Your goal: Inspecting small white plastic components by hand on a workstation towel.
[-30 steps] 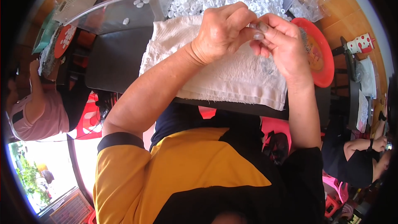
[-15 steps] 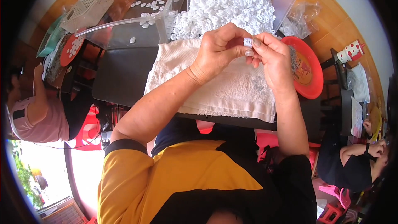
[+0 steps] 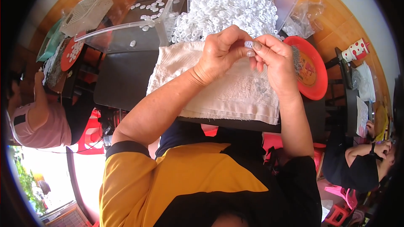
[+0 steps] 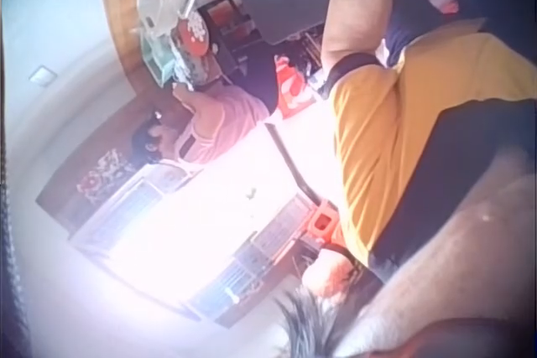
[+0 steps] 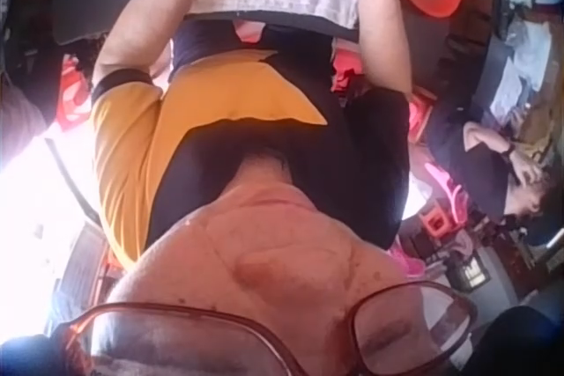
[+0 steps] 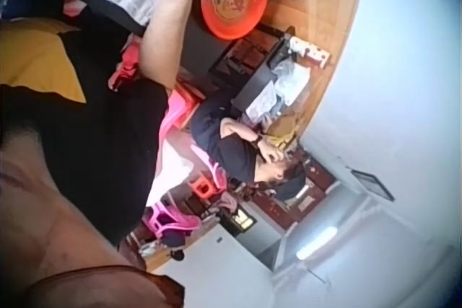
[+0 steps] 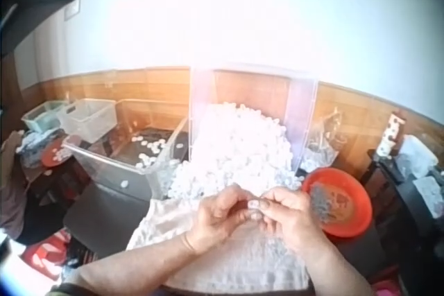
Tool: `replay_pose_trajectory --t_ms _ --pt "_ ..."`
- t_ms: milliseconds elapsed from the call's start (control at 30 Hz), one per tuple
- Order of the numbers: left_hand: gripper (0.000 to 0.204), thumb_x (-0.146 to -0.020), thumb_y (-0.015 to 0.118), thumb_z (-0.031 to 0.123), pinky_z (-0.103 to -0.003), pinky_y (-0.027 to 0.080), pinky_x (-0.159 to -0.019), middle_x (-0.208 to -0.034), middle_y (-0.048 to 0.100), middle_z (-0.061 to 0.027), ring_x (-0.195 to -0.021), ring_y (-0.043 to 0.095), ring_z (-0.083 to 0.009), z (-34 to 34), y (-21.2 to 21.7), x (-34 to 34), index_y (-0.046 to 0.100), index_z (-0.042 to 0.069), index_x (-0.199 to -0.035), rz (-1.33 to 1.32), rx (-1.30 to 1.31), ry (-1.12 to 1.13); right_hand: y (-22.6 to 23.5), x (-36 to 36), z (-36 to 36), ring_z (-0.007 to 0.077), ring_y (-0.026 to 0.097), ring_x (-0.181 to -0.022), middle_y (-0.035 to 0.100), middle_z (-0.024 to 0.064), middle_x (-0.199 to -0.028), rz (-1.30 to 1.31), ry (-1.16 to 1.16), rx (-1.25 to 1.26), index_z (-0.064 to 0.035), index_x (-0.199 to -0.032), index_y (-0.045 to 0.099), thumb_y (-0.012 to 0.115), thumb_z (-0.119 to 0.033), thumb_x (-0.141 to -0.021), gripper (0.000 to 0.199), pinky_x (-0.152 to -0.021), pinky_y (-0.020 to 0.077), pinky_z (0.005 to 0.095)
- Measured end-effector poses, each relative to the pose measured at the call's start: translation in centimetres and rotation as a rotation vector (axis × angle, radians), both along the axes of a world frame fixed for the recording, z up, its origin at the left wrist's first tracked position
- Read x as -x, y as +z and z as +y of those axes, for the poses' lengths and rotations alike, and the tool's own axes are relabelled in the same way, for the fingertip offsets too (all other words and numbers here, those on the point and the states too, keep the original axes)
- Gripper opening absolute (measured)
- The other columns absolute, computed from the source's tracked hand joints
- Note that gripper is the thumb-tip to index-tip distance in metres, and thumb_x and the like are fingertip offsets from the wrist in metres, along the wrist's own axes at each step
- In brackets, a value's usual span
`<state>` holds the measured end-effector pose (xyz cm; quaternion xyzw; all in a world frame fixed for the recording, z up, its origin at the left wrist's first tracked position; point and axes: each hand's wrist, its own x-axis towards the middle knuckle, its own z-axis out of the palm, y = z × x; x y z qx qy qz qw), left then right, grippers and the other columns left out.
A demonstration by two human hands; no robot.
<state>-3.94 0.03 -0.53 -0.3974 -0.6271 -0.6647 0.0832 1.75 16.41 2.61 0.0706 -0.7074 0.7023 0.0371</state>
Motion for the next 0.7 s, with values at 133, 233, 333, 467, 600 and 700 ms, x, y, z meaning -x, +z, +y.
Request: replay_pose_trajectory --t_ms 133,233,333,467,600,700 --pt "0.021 -0.080 0.075 0.005 -0.021 0.047 -0.062 -0.078 0.064 0.0000 -0.069 0.057 -0.0046 -0.2 -0.5 0.9 0.064 0.004 -0.097 -0.008 0.041 0.036 -0.3 0.6 -0.2 0.0092 0.054 -0.059 0.057 0.0013 -0.071 0.024 -0.084 -0.035 0.0017 -0.090 0.062 0.058 -0.014 -0.094 0.017 -0.053 0.0382 0.0205" --pt "0.025 -0.079 0.075 0.003 -0.021 0.046 -0.061 -0.077 0.062 0.0002 -0.068 0.055 -0.0049 0.2 -1.3 1.1 0.065 0.003 -0.101 -0.120 0.052 0.035 -0.9 0.8 0.0 0.0108 0.054 -0.060 0.056 0.0020 -0.071 0.036 -0.185 0.000 0.0023 -0.092 0.061 0.059 -0.014 -0.093 0.017 -0.054 0.0381 0.0217" --pt "0.028 -0.075 0.072 0.004 -0.026 0.047 -0.060 -0.078 0.060 -0.0023 -0.068 0.055 -0.0090 0.7 -2.2 1.9 0.065 0.001 -0.102 -0.215 0.151 0.016 0.0 0.1 -0.1 0.0146 0.055 -0.062 0.054 0.0044 -0.072 0.086 -0.364 0.107 0.0043 -0.096 0.059 0.057 -0.014 -0.093 0.018 -0.054 0.0367 0.0235" --pt "0.023 -0.074 0.072 0.006 -0.030 0.049 -0.062 -0.071 0.060 -0.0083 -0.065 0.057 -0.0150 0.2 -2.2 2.2 0.065 -0.001 -0.095 -0.089 0.167 0.071 4.6 -0.3 -2.8 0.0130 0.053 -0.061 0.054 0.0047 -0.071 0.126 -0.208 -0.023 0.0054 -0.097 0.057 0.056 -0.010 -0.093 0.016 -0.054 0.0350 0.0236" --pt "0.019 -0.067 0.071 0.012 -0.041 0.052 -0.068 -0.076 0.066 -0.0159 -0.073 0.065 -0.0340 0.6 -2.6 2.1 0.067 0.003 -0.083 -0.102 0.230 0.108 9.2 5.7 -8.4 0.0075 0.051 -0.062 0.056 0.0024 -0.074 0.390 -0.039 -0.421 0.0028 -0.099 0.063 0.060 -0.013 -0.091 0.018 -0.059 0.0385 0.0202" --pt "0.018 -0.066 0.070 0.011 -0.042 0.052 -0.068 -0.076 0.067 -0.0157 -0.072 0.065 -0.0349 1.7 -3.5 2.6 0.066 0.003 -0.081 -0.047 0.170 0.057 8.2 12.0 -11.5 0.0131 0.058 -0.064 0.062 0.0053 -0.074 0.550 0.098 -0.537 -0.0037 -0.089 0.064 0.059 -0.007 -0.089 0.006 -0.057 0.0444 0.0216"
